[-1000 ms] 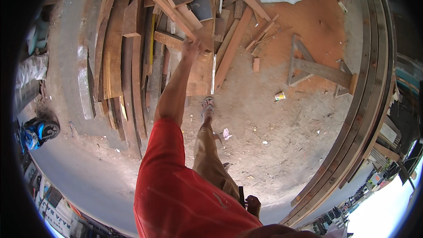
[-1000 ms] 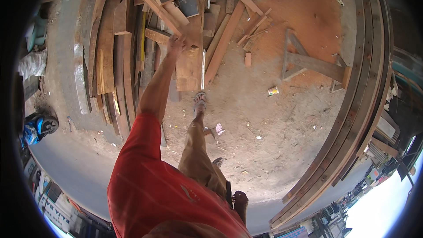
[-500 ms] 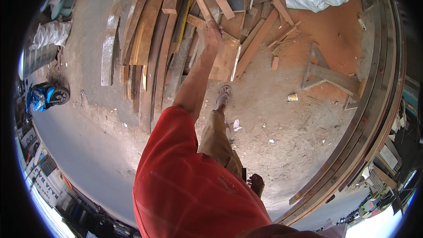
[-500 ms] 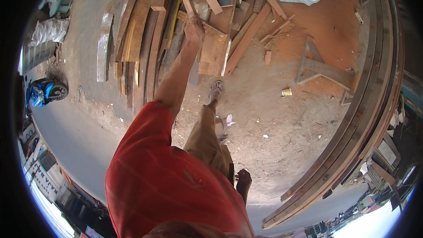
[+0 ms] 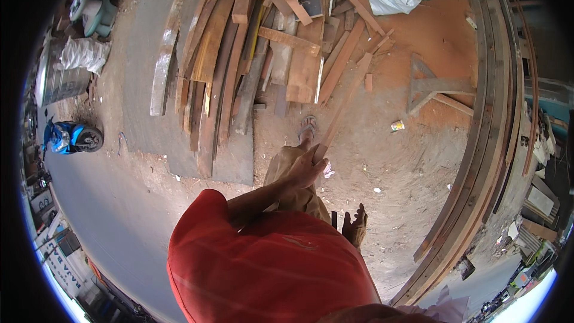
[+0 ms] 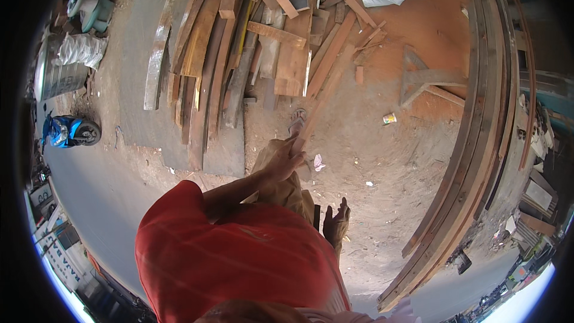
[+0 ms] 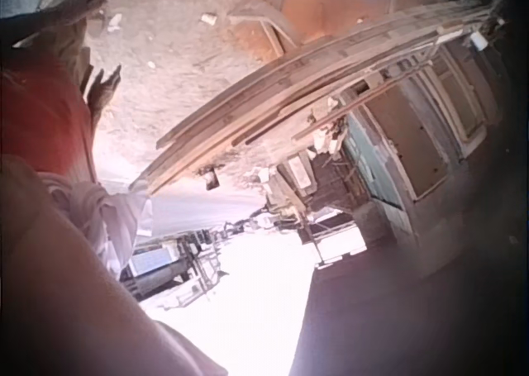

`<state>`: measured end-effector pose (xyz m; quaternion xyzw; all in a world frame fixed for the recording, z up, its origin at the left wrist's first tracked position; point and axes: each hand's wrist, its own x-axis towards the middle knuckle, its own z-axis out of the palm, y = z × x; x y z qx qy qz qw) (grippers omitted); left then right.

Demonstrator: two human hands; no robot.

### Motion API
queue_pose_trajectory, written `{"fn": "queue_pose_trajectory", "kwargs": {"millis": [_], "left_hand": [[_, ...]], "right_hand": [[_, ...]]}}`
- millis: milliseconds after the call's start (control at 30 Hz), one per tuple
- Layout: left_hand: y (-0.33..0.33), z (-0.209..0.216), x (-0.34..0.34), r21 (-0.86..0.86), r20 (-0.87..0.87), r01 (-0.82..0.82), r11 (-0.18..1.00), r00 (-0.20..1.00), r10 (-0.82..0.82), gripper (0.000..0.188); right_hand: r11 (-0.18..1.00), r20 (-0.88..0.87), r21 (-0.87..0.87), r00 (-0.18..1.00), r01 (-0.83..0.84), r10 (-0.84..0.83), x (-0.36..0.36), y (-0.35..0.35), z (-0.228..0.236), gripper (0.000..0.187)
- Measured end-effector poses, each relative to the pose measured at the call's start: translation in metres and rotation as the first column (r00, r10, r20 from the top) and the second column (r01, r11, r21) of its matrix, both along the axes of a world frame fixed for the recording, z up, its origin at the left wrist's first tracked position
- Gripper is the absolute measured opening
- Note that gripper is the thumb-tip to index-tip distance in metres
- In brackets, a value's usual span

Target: The person picks up a small wooden piece and places it on a larger wooden frame. They then pick up a bucket containing a reddish substance and place it on the frame. The person continues to handle and position the wooden pieces on the frame.

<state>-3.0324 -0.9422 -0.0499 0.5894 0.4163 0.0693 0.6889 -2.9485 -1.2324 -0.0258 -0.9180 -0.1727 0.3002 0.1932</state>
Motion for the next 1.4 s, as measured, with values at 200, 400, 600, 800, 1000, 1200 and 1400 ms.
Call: {"fn": "queue_pose_trajectory", "kwargs": {"millis": [200, 400, 600, 800, 1000, 1200, 1400], "left_hand": [[-0.049, 0.07, -0.08, 0.235, -0.105, 0.752, 0.616, 0.65, -0.753, 0.042], [-0.1, 0.129, -0.081, 0.027, -0.224, 0.996, -0.088, -0.08, -0.971, 0.065], [-0.131, 0.147, -0.008, 0.171, -0.356, 0.895, -0.411, -0.333, -0.873, 0.066], [-0.165, 0.151, 0.056, 0.531, -0.13, 0.846, 0.042, 0.13, -0.983, 0.07], [-0.252, 0.132, 0.049, 0.181, -0.112, 0.963, -0.199, -0.181, -0.977, 0.07], [-0.434, 0.128, -0.016, 0.136, 0.176, 0.877, -0.46, -0.479, -0.86, 0.084], [-0.616, 0.166, -0.077, -0.129, 0.57, 0.934, -0.334, -0.206, -0.795, 0.091]], "right_hand": [[0.94, 0.398, 0.073, 0.874, -0.334, 0.279, -0.035, -0.017, 0.058, 0.089], [0.929, 0.06, 0.052, 0.93, -0.366, 0.362, -0.113, -0.137, 0.016, 0.069], [0.989, 0.097, 0.15, 0.995, -0.006, -0.008, -0.181, -0.188, -0.015, 0.055], [0.691, 0.163, 0.137, 0.672, 0.71, -0.723, -0.248, -0.18, 0.037, 0.049], [0.162, -0.026, 0.224, 0.172, 0.961, -0.985, -0.292, -0.197, 0.097, 0.056], [-0.153, 0.013, 0.397, -0.172, 0.905, -0.985, -0.347, -0.246, 0.123, 0.057], [-0.1, 0.208, 0.694, -0.331, 0.713, -0.92, -0.403, -0.323, 0.162, 0.043]]}}
